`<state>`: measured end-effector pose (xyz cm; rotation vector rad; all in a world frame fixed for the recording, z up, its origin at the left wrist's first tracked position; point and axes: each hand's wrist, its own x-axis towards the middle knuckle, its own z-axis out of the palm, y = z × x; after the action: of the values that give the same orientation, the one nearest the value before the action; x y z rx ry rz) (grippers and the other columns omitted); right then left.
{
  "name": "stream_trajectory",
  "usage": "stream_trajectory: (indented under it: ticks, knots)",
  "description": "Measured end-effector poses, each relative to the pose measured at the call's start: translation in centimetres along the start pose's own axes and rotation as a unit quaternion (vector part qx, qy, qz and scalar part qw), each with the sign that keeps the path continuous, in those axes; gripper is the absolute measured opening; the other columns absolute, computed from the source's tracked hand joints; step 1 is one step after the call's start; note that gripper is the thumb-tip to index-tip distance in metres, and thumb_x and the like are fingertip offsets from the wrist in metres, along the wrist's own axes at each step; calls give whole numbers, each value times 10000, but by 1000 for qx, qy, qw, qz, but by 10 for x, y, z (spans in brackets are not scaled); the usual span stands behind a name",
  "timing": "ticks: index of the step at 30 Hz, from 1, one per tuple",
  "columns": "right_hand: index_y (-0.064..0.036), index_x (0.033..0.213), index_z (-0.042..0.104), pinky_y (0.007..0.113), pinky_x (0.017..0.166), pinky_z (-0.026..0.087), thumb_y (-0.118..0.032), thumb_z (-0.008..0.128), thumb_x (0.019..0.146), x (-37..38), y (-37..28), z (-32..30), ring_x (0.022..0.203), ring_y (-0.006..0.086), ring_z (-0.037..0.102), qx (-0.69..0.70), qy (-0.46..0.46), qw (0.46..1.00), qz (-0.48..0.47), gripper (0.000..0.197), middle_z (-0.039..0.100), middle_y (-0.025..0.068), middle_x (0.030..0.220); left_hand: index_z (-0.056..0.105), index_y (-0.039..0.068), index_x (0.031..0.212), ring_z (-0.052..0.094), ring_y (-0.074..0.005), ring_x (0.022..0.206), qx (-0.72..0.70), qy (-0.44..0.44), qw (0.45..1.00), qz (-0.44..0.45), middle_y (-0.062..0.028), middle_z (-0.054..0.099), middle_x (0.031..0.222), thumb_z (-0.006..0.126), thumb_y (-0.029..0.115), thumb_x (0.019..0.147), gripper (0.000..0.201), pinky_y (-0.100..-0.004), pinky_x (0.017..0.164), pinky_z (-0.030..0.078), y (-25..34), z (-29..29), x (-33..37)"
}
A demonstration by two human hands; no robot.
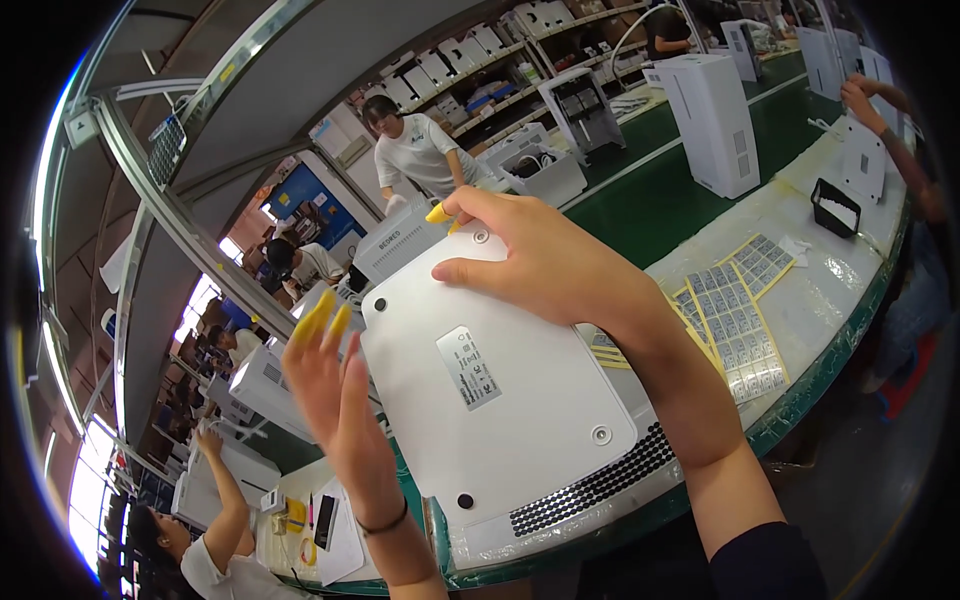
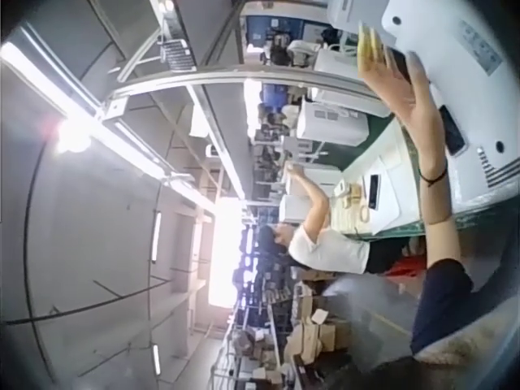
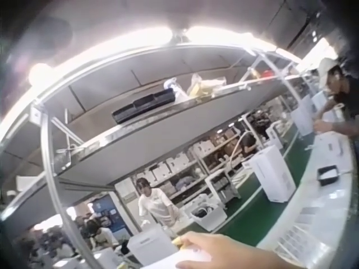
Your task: Applying labels and small yellow components to white appliance housings on a factory assembly line.
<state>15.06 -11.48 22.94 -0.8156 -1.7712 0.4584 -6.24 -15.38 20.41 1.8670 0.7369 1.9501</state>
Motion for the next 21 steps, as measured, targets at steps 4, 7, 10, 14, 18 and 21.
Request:
stream_trajectory:
  ticks: [4, 7, 10, 14, 18, 21]
  knots:
    - [7, 1156, 526, 299, 839, 462, -242, 679, 827, -2, -2, 5, 946, 213, 594, -3, 9, 1000, -16, 440, 624, 157, 1041, 346, -3, 1313, 502, -241, 1146, -151, -50, 978, -134, -163, 424, 1334, 551, 40, 841, 517, -359, 1024, 370, -8, 6, 28]
    - [8, 1154, 530, 297, 843, 461, -237, 676, 827, -2, -3, -5, 951, 210, 592, -6, 7, 1000, 3, 433, 621, 155, 1040, 350, 5, 1313, 507, -219, 1139, -197, -86, 959, -186, -157, 433, 1321, 527, 70, 859, 491, -309, 975, 411, -17, 16, 34]
    - [5, 1154, 533, 296, 859, 455, -230, 671, 828, -3, -2, -9, 969, 209, 585, 16, -6, 1000, 24, 424, 614, 150, 1049, 352, 8, 1312, 512, -209, 1126, -216, -80, 950, -209, -154, 438, 1312, 516, 98, 853, 496, -284, 943, 433, -16, 23, 34]
    - [-7, 1157, 538, 299, 889, 440, -200, 662, 829, -7, -1, -8, 999, 198, 571, 71, -17, 997, 8, 401, 602, 133, 1070, 350, 6, 1309, 514, -221, 1123, -227, -67, 949, -209, -152, 441, 1291, 506, 102, 825, 517, -302, 959, 425, -8, 26, 32]
    - [-5, 1161, 536, 297, 902, 430, -177, 657, 828, -11, -1, -4, 1010, 193, 564, 93, -10, 996, 6, 393, 594, 129, 1083, 350, 9, 1305, 510, -246, 1126, -246, -67, 948, -191, -160, 433, 1268, 519, 81, 799, 539, -326, 978, 414, -4, 26, 29]
    - [-2, 1156, 534, 283, 894, 431, -171, 649, 842, -13, 0, -3, 1004, 185, 566, 99, 7, 995, -14, 375, 594, 113, 1074, 355, 8, 1296, 494, -260, 1146, -259, -64, 949, -167, -178, 422, 1267, 544, 33, 771, 558, -338, 1001, 391, -15, 27, 32]
